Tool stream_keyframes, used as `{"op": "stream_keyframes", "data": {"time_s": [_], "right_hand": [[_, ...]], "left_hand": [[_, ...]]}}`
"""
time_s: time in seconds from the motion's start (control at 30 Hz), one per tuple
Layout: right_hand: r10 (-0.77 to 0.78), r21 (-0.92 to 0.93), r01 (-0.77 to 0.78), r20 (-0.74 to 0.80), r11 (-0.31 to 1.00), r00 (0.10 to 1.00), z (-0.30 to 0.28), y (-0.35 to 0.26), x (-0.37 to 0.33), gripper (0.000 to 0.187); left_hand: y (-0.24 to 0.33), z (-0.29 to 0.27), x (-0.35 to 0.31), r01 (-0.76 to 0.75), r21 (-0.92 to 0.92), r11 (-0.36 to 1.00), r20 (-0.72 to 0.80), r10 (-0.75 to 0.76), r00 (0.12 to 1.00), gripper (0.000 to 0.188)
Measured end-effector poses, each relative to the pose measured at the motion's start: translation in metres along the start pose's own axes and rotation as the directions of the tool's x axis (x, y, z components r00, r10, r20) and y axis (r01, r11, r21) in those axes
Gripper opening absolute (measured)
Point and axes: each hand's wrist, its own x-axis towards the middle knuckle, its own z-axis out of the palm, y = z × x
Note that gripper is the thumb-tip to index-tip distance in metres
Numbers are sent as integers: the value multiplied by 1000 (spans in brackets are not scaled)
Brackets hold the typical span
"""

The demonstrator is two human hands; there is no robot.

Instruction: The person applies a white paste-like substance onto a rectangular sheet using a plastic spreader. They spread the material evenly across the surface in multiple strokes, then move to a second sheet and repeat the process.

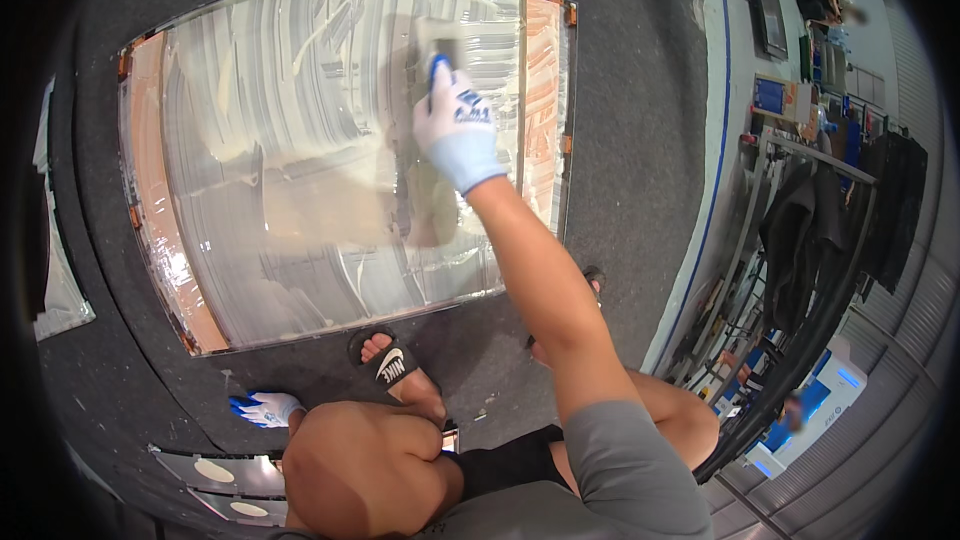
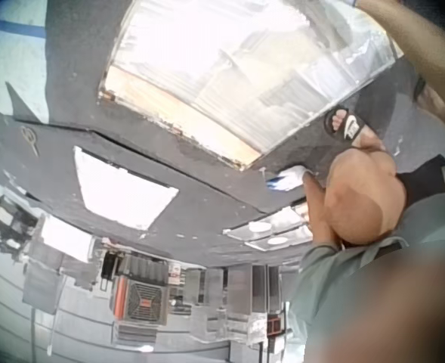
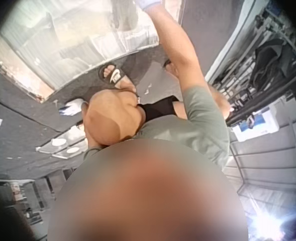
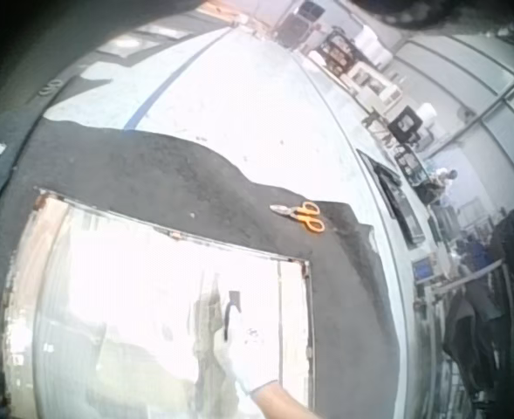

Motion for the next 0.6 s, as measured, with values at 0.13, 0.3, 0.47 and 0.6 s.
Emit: {"op": "stream_keyframes", "data": {"time_s": [0.13, 0.3, 0.47, 0.6], "right_hand": [[-73, 138, 66, 48, 988, 996, -26, -7, -12, 37], [126, -158, -139, -91, 978, 988, -45, 37, 38, 38], [-111, -130, 115, 39, 985, 993, 11, -1, -3, 38], [-216, 135, 181, 329, 974, 919, 44, -104, -74, 46]], "left_hand": [[-3, 2, 2, 33, 45, 998, 14, -33, 999, 59], [-6, 0, 0, 61, 10, 998, 93, -61, 994, 62], [-9, 4, 0, 114, 26, 993, 95, -116, 989, 63], [-11, 6, -4, 72, -1, 997, 47, -72, 996, 63]]}}
